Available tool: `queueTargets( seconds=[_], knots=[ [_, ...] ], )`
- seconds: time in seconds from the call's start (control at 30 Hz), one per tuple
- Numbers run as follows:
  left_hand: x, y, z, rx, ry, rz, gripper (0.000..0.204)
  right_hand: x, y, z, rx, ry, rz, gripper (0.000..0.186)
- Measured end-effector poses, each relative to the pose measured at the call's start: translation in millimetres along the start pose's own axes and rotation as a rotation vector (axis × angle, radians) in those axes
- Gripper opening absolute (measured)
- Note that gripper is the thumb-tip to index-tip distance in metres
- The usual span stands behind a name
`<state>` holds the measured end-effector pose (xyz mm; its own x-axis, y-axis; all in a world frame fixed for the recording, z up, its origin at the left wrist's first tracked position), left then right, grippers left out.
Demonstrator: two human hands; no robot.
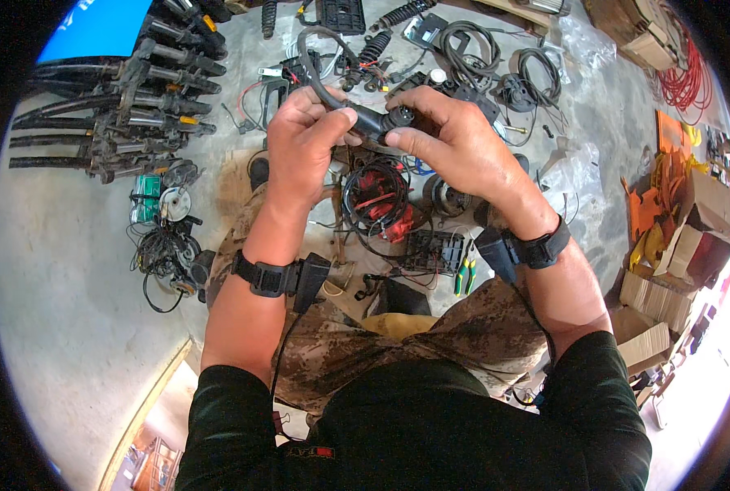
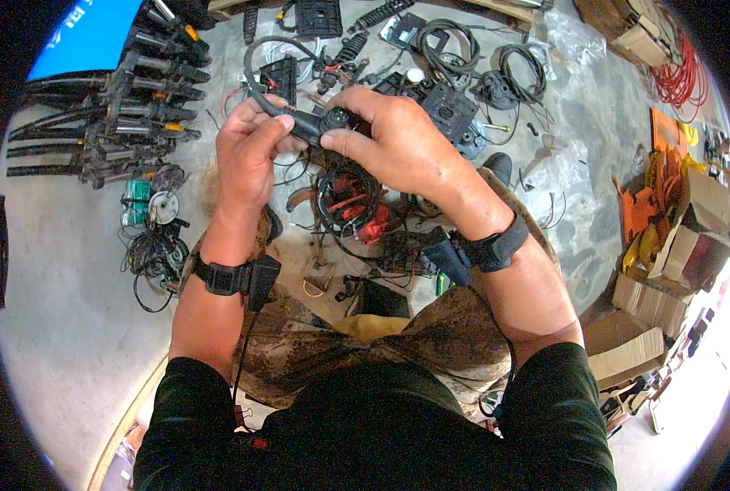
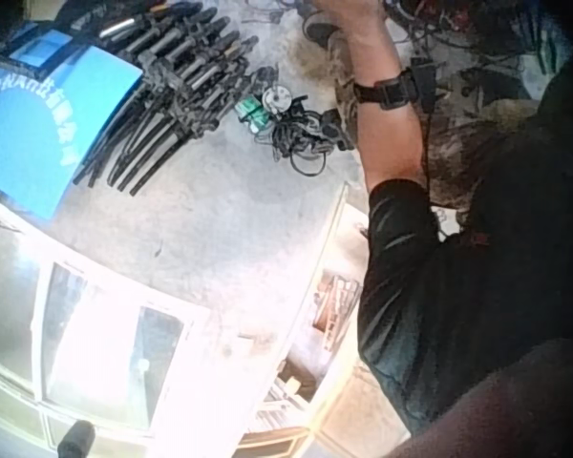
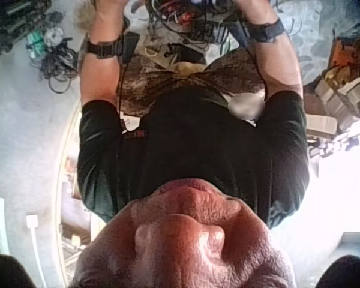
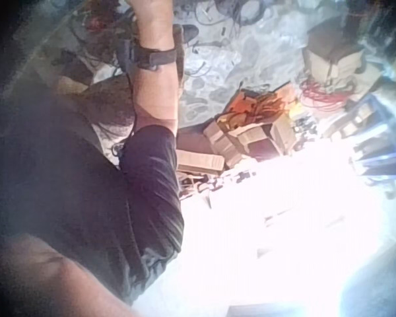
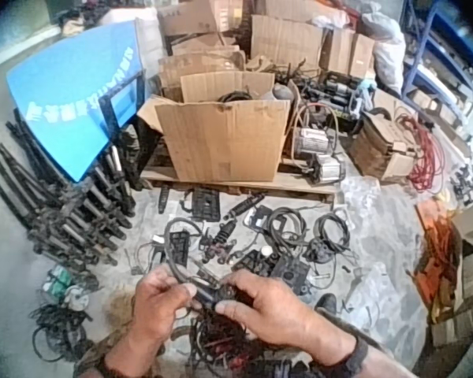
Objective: The recorder is inspecting and manipulating a complex wiring harness and electrical connectors in a workshop environment.
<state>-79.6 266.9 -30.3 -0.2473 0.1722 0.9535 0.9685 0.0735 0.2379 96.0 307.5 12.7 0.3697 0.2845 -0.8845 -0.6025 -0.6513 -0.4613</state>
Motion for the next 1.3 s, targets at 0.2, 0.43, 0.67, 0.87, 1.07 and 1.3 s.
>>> queueTargets(
  seconds=[0.2, 0.43, 0.67, 0.87, 1.07, 1.3],
  knots=[
    [-2, 10, 0, -0.005, -0.079, -0.09, 0.024, -7, 2, 0, 0.015, -0.074, -0.051, 0.034],
    [-3, 7, -1, -0.034, -0.06, -0.088, 0.026, -12, 4, -2, 0.061, -0.164, -0.113, 0.036],
    [-1, 5, -1, -0.028, -0.012, -0.095, 0.031, -12, 4, -1, 0.063, -0.146, -0.08, 0.036],
    [5, 10, -1, -0.041, 0.014, -0.129, 0.031, -14, 3, -2, 0.056, -0.164, -0.072, 0.032],
    [1, 8, 1, -0.031, 0.029, -0.048, 0.027, -5, 6, 1, -0.007, -0.107, -0.059, 0.028],
    [4, 6, -1, 0.003, 0.028, 0.017, 0.021, 13, 10, 0, -0.136, 0.146, 0.274, 0.029]
  ],
)
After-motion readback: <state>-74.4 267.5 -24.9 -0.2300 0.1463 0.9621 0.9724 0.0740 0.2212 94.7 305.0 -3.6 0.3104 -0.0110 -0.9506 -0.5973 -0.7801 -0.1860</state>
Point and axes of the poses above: each hand's wrist, its own z-axis towards the middle knuckle, its own y-axis out of the palm, x = y × z, the point moved 7 cm from there along z, towards the middle knuckle, and after that the axes turned 8 degrees about -x, right-handed, at the moved point
